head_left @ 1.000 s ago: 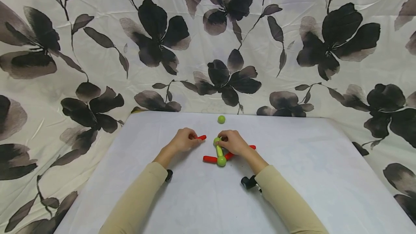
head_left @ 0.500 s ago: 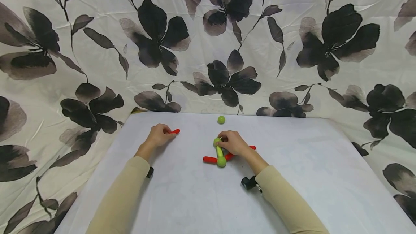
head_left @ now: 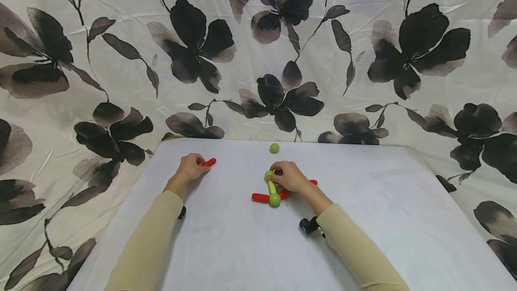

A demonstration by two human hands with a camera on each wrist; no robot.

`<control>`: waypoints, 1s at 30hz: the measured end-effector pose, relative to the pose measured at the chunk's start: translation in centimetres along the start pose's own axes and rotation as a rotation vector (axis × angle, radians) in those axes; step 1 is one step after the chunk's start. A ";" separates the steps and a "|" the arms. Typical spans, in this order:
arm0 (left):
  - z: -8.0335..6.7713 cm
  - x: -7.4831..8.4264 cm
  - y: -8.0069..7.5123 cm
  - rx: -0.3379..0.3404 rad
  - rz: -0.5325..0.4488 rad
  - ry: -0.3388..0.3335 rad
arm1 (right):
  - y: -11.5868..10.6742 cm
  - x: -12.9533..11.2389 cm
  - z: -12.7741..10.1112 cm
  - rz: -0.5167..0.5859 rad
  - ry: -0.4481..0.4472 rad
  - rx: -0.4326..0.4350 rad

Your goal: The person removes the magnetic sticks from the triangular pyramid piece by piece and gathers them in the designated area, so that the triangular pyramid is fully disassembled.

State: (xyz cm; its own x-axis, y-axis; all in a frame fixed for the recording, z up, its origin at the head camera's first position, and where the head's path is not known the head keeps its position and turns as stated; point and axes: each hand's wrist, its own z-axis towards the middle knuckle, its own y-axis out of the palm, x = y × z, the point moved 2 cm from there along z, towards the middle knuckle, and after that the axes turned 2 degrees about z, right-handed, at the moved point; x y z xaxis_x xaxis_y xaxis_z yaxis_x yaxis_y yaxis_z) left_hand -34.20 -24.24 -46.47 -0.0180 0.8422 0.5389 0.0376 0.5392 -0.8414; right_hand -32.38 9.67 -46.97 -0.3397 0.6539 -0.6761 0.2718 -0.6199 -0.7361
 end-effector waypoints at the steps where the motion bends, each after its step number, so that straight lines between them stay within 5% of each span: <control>1: 0.0 0.0 -0.1 -0.008 0.009 -0.004 | 0.0 -0.1 0.1 -0.003 -0.006 -0.002; 5: -0.2 -0.3 -0.6 -0.052 0.038 -0.018 | -0.3 -0.1 0.4 -0.024 -0.020 -0.014; 15: -2.6 -0.1 -1.2 -0.070 0.097 0.130 | -1.7 -0.6 -1.4 -0.066 -0.050 -0.025; 22: -4.9 2.4 -0.4 -0.047 0.058 0.323 | -3.3 -1.2 -4.0 -0.087 -0.119 0.010; 30: -7.1 6.3 1.9 -0.154 0.010 0.390 | -3.2 -1.5 -6.1 -0.050 -0.161 -0.042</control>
State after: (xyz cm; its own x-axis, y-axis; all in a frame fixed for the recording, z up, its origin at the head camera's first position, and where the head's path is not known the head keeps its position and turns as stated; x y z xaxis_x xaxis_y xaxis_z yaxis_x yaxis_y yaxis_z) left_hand -27.15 -17.93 -44.32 0.3615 0.7664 0.5309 0.1850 0.4992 -0.8465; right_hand -27.25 13.27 -43.78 -0.4927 0.6033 -0.6271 0.2876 -0.5673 -0.7717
